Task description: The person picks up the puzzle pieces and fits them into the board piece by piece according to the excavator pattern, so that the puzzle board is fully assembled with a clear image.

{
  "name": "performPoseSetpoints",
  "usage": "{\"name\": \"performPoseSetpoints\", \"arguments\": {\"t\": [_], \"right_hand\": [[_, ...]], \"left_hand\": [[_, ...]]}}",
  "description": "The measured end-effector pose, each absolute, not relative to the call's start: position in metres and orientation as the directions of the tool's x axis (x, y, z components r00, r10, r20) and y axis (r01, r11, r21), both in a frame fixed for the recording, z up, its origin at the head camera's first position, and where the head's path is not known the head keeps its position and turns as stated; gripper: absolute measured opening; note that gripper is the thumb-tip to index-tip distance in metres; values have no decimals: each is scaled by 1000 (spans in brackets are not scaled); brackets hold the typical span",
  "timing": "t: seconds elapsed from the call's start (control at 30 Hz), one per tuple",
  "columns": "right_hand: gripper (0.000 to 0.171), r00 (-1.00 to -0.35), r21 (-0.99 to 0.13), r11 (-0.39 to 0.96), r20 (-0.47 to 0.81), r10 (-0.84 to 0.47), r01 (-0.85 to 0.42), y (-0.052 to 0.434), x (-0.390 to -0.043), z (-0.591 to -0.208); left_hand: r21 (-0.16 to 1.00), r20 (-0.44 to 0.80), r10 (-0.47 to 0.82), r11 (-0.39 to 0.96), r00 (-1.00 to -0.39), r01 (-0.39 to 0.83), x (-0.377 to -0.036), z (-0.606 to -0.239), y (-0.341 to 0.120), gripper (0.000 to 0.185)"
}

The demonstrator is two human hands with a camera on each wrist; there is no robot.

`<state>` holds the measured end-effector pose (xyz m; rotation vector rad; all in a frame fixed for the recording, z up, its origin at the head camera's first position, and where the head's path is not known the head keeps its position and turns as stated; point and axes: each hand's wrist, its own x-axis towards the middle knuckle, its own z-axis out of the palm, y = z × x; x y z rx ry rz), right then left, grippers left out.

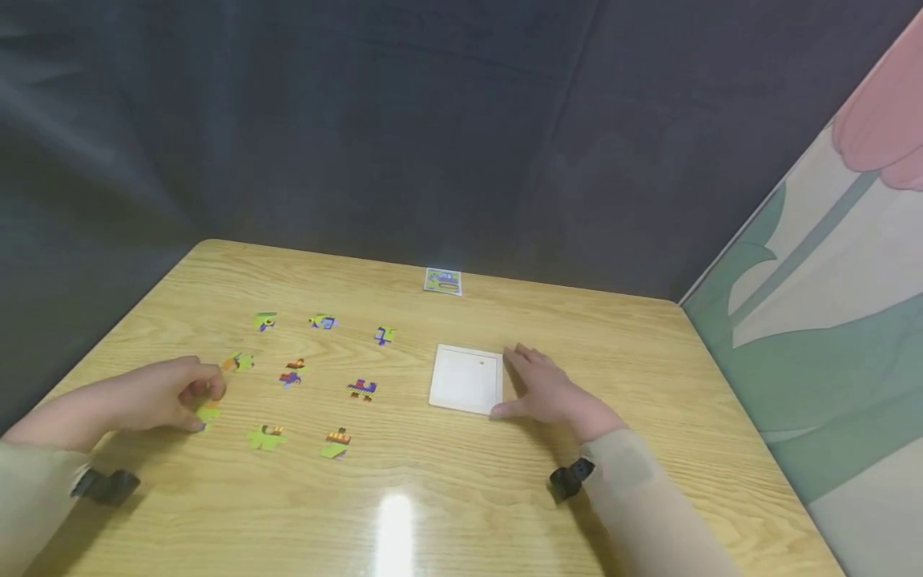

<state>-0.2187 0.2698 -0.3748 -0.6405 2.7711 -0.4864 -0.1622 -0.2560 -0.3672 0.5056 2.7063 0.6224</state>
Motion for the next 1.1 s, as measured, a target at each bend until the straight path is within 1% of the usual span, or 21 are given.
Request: {"name": "performPoseSetpoints", "arguments": {"t": [0.13, 0.23, 0.47, 0.63, 0.73, 0.87, 0.97, 1.1], "right_hand": [[104, -859, -430, 814, -151, -490, -389, 279, -219, -382], [103, -854, -441, 804, -142, -501, -399, 281, -219, -385], [101, -852, -402, 821, -159, -499, -405, 276, -216, -385], [103, -850, -383, 823, -153, -504, -420, 276, -216, -387], [104, -839, -339, 828, -163, -520, -447, 279, -218, -391], [104, -825, -297, 834, -197, -529, -464, 281, -219, -394], [103, -822, -292, 840, -222, -525, -458, 279, -219, -391], [101, -815, -278, 839, -232, -531, -468, 276, -218, -388]], "left_hand": [[499, -192, 433, 816, -881, 292, -162, -371, -259, 39], [514, -184, 435, 807, -881, 291, -162, -373, -259, 39], [575, -175, 407, 781, -896, 243, -164, -381, -260, 40], [659, -173, 395, 727, -902, 192, -164, -382, -262, 32], [718, -171, 426, 672, -888, 184, -166, -379, -259, 26], [767, -170, 497, 609, -851, 203, -173, -368, -246, 21], [784, -146, 559, 568, -817, 249, -181, -355, -228, 18], [790, -91, 612, 525, -786, 317, -194, -336, -193, 15]]}}
